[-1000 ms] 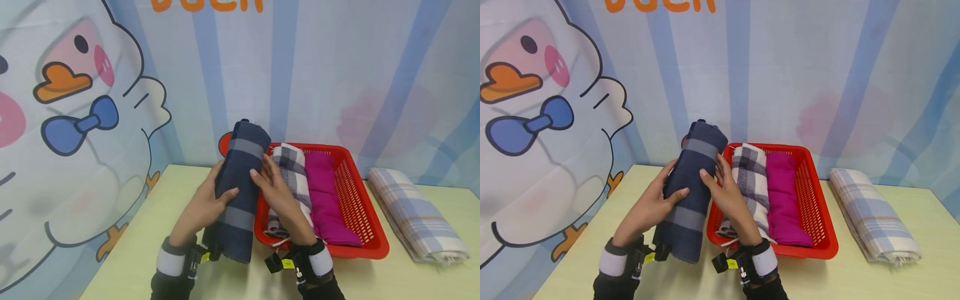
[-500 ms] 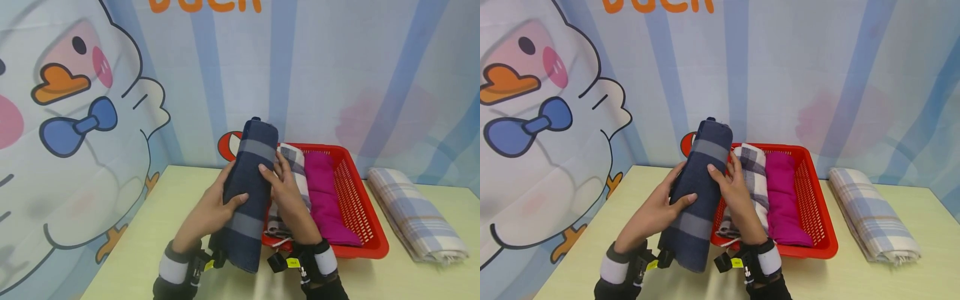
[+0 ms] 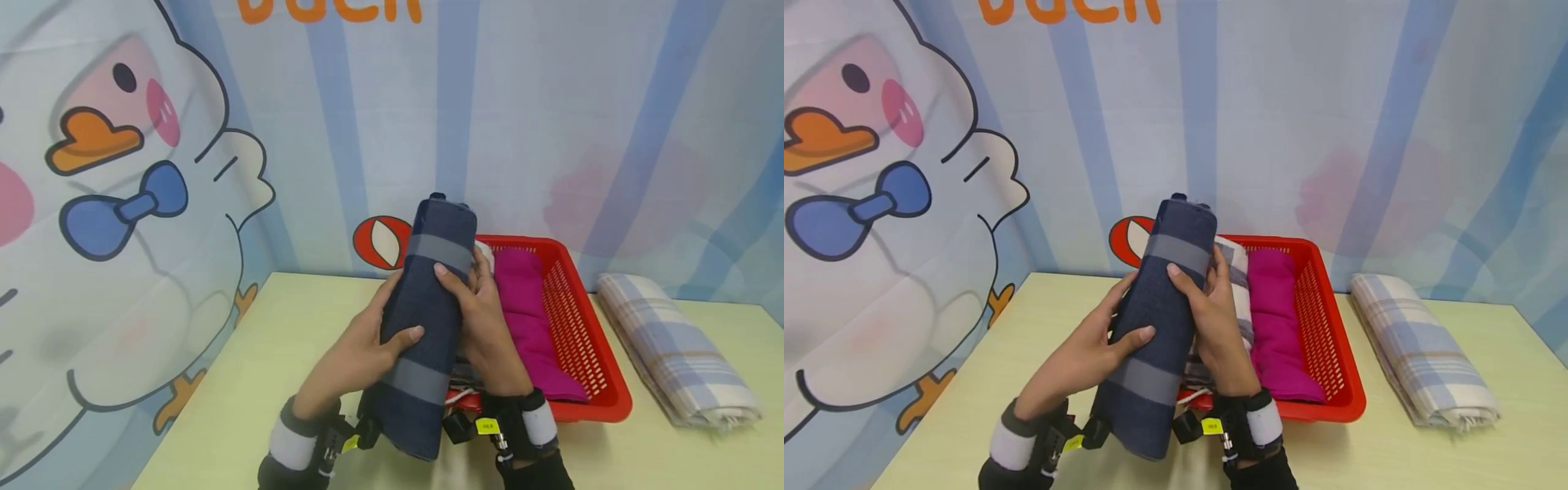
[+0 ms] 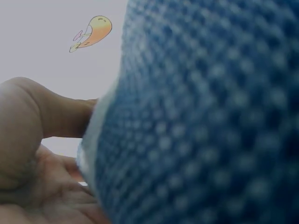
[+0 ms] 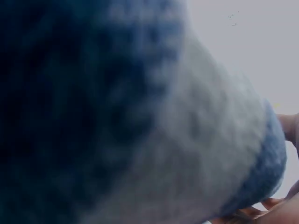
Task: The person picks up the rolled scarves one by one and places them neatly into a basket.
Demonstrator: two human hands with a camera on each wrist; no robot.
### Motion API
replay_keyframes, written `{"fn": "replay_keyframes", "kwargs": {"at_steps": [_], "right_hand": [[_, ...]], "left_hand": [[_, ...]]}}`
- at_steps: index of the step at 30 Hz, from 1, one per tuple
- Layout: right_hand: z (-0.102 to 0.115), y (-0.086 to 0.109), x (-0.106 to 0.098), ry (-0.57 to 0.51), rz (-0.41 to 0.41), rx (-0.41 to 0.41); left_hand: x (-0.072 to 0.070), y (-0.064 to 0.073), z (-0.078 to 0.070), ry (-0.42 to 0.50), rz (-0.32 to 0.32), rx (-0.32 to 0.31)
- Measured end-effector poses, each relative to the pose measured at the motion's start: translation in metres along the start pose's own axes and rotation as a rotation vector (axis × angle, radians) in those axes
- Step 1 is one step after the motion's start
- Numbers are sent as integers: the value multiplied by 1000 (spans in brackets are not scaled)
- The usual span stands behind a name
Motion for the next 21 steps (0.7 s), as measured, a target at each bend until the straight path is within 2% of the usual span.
{"fn": "replay_keyframes", "kwargs": {"at_steps": [8,15,21], "right_hand": [[2,2,-5,-43,-89,-35],[5,4,-3,-74,-117,-64],[8,6,-3,-116,-128,-121]], "left_hand": [[7,-2,1,11,76,-1],[8,-2,1,27,130,-25],[10,-1,2,51,178,-57]]}}
Point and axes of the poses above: each hand's wrist, its own y-axis away from the middle knuckle, its own x-axis out of the palm, z = x × y, the point moved 1 cm from there along -y, towards the middle knuckle, and after that the axes turned 12 degrees about x, right-handed, at the moved point
